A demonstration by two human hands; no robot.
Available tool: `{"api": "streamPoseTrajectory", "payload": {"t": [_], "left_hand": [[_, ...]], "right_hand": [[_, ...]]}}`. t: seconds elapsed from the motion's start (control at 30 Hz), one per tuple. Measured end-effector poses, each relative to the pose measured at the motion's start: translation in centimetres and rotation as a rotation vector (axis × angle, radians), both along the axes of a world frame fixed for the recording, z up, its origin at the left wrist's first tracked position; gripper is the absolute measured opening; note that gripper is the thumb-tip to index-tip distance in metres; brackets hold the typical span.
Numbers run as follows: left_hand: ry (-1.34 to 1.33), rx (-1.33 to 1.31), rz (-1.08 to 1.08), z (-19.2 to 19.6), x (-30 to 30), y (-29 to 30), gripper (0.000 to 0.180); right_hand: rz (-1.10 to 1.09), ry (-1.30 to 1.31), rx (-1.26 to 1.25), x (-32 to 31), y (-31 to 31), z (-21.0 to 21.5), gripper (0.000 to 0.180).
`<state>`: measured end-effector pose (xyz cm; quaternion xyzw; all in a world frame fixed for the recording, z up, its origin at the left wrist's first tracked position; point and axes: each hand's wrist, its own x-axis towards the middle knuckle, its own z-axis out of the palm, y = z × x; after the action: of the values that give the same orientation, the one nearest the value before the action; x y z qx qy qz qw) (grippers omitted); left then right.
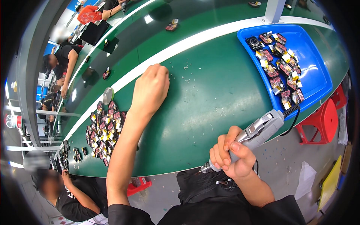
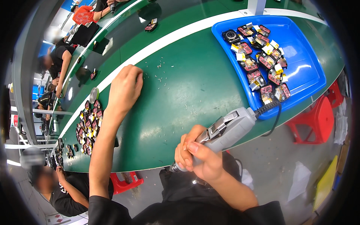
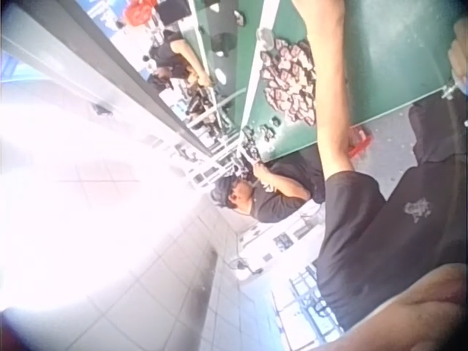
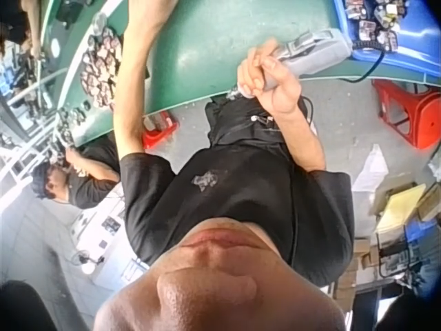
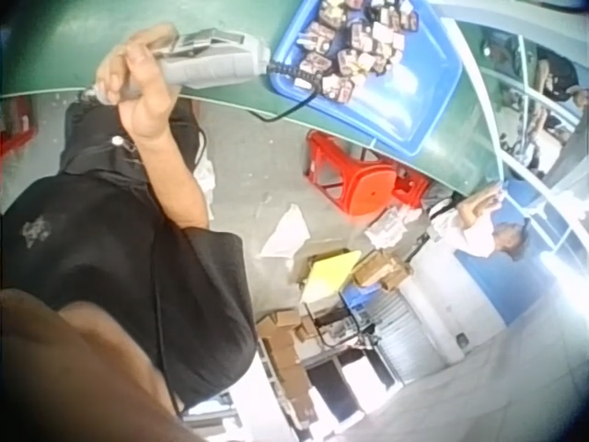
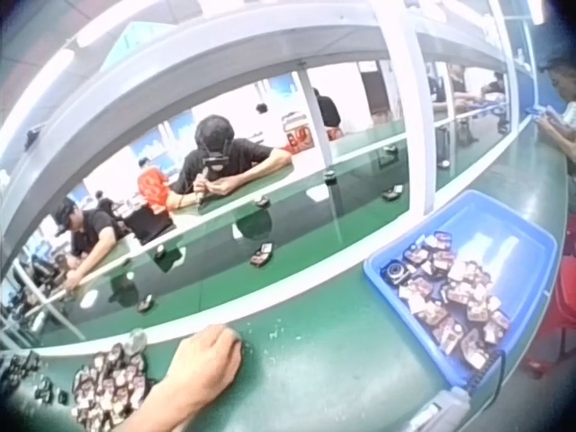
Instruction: Using an electric screwdriver to fasten screws onto small electronic components on an assembly line.
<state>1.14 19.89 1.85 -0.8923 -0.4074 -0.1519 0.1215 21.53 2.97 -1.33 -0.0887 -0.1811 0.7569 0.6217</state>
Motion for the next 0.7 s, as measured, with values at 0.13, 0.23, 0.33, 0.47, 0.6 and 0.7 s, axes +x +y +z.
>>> {"api": "streamPoseTrajectory", "payload": {"t": [0.13, 0.23, 0.33, 0.47, 0.6, 0.7], "left_hand": [[-0.387, -0.199, 0.143, 1.3, -0.4, -4.7, 0.008], [-0.674, -0.414, 0.153, 0.8, -0.4, -10.2, 0.006], [-0.960, -0.566, 0.189, 0.0, 0.2, -15.7, 0.005], [-1.240, -0.652, 0.189, -0.9, 0.7, -19.7, 0.009], [-1.596, -0.857, 0.048, -1.3, 0.9, -21.1, 0.007], [-1.793, -0.983, -0.037, -1.7, 1.7, -21.8, 0.004]], "right_hand": [[-0.001, -0.017, -0.048, 0.1, -0.1, 0.2, 0.014], [-0.003, -0.020, -0.041, 0.2, 0.1, -0.2, 0.015], [-0.087, 0.005, -0.039, 0.2, 0.6, 0.2, 0.016], [-0.097, 0.031, 0.076, 0.6, 1.5, 2.2, 0.016], [-0.100, 0.106, 0.196, 0.6, 1.8, 3.7, 0.018], [-0.122, 0.136, 0.209, -0.2, 1.4, 4.4, 0.019]]}}
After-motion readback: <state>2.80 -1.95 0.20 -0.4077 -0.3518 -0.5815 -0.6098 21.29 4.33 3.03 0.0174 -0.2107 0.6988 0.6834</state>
